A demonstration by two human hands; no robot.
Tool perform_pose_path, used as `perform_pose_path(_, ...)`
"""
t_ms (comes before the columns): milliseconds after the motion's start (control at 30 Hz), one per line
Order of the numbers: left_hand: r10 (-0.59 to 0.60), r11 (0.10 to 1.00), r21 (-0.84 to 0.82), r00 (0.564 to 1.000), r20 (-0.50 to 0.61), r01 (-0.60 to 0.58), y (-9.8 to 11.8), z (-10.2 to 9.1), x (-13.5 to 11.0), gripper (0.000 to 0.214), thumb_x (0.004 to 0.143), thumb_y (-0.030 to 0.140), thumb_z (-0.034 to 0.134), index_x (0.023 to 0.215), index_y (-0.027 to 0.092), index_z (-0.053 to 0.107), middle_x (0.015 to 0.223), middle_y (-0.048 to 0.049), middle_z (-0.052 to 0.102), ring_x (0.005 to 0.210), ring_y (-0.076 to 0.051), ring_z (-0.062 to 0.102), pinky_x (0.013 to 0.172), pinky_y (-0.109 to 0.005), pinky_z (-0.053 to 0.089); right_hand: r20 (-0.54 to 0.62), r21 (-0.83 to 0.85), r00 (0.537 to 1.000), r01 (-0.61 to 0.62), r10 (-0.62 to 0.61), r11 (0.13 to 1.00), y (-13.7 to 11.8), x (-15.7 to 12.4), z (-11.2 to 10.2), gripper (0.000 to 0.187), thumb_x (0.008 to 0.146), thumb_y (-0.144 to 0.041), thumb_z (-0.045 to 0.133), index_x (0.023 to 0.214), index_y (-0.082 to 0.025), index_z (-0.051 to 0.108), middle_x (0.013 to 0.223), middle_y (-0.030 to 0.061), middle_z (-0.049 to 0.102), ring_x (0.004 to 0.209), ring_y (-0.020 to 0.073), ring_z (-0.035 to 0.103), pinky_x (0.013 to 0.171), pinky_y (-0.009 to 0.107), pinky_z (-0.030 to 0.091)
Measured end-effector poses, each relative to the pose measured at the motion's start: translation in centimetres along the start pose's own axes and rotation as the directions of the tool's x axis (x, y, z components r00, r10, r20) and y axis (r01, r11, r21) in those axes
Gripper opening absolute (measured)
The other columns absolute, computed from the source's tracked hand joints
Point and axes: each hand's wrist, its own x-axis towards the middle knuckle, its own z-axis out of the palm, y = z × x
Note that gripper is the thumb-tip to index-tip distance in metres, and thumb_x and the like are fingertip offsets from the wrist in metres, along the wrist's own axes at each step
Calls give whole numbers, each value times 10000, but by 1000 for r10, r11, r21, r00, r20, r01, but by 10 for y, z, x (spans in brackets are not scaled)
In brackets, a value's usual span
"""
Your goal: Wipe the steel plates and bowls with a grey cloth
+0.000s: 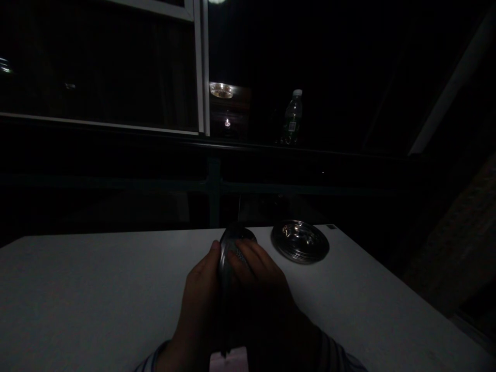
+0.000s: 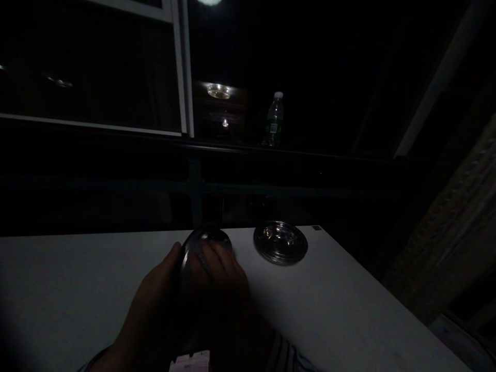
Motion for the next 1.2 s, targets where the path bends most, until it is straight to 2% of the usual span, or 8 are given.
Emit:
perform_pose_path(133, -9, 1000, 20, 997, -73, 10, 1, -2, 3, 350, 684, 500, 603, 593, 162, 615, 470, 23, 576, 425, -126, 484, 480, -251, 394, 5, 57, 998, 67, -68, 996, -10, -1, 2, 295, 868, -202, 433, 1124, -103, 541, 1110, 95, 598, 1142, 215, 466, 980, 393, 423)
perform_pose_path(333, 59, 992, 110, 997, -50, -54, 0, 0, -5, 368, 699, 500, 577, 538, 170, 578, 427, 28, 520, 429, -127, 435, 466, -250, 375, 3, 50, 1000, -19, 19, 999, 13, 5, -9, 299, 864, -218, 439, 1106, -88, 555, 1170, 144, 555, 1134, 238, 468, 913, 378, 473)
perform_pose_path(467, 143, 978, 160, 988, -60, -132, 0, 0, -5, 354, 702, 491, 573, 523, 185, 561, 443, 35, 509, 457, -131, 433, 485, -243, 377, -24, 41, 1000, 1, 0, 999, 7, 3, -7, 285, 861, -222, 456, 1104, -114, 558, 1139, 122, 574, 1122, 231, 477, 915, 386, 466)
perform_pose_path(633, 41, 995, 90, 995, -88, -33, 0, 0, -3, 360, 668, 511, 594, 510, 195, 526, 425, 47, 470, 408, -113, 383, 427, -235, 353, -8, 113, 998, 57, -56, 992, 2, 4, -4, 280, 866, -238, 452, 1101, -129, 558, 1111, 91, 598, 1112, 216, 487, 940, 389, 445)
perform_pose_path(833, -3, 994, 111, 1000, -22, 5, -8, -2, -4, 403, 676, 527, 584, 472, 195, 479, 402, 37, 448, 403, -115, 386, 414, -243, 344, 99, 147, 971, -229, 216, 962, 30, 10, -18, 329, 896, -205, 355, 1153, -110, 537, 1167, 114, 566, 1108, 205, 485, 931, 388, 448)
perform_pose_path(1067, 50, 996, 76, 996, -76, -45, 3, -3, -4, 362, 687, 521, 569, 536, 192, 544, 457, 25, 518, 450, -136, 464, 463, -244, 396, 78, 152, 994, 66, -78, 986, 1, 9, -9, 297, 886, -270, 432, 1116, -133, 559, 1130, 80, 594, 1117, 217, 477, 972, 405, 413)
perform_pose_path(1133, 63, 993, 106, 994, -93, -53, 2, -3, -4, 367, 685, 523, 559, 528, 192, 536, 450, 23, 513, 450, -138, 465, 453, -244, 391, 52, 166, 995, 76, -86, 983, 5, 10, -10, 291, 888, -287, 432, 1103, -145, 567, 1128, 75, 593, 1108, 216, 474, 947, 395, 432)
perform_pose_path(1200, 94, 980, 183, 991, -91, -76, -2, -6, -4, 371, 668, 533, 565, 531, 189, 543, 432, 21, 498, 430, -139, 453, 439, -251, 382, 59, 172, 998, 12, -22, 985, 17, 11, -16, 297, 894, -279, 413, 1104, -138, 569, 1159, 91, 572, 1122, 220, 460, 930, 388, 444)
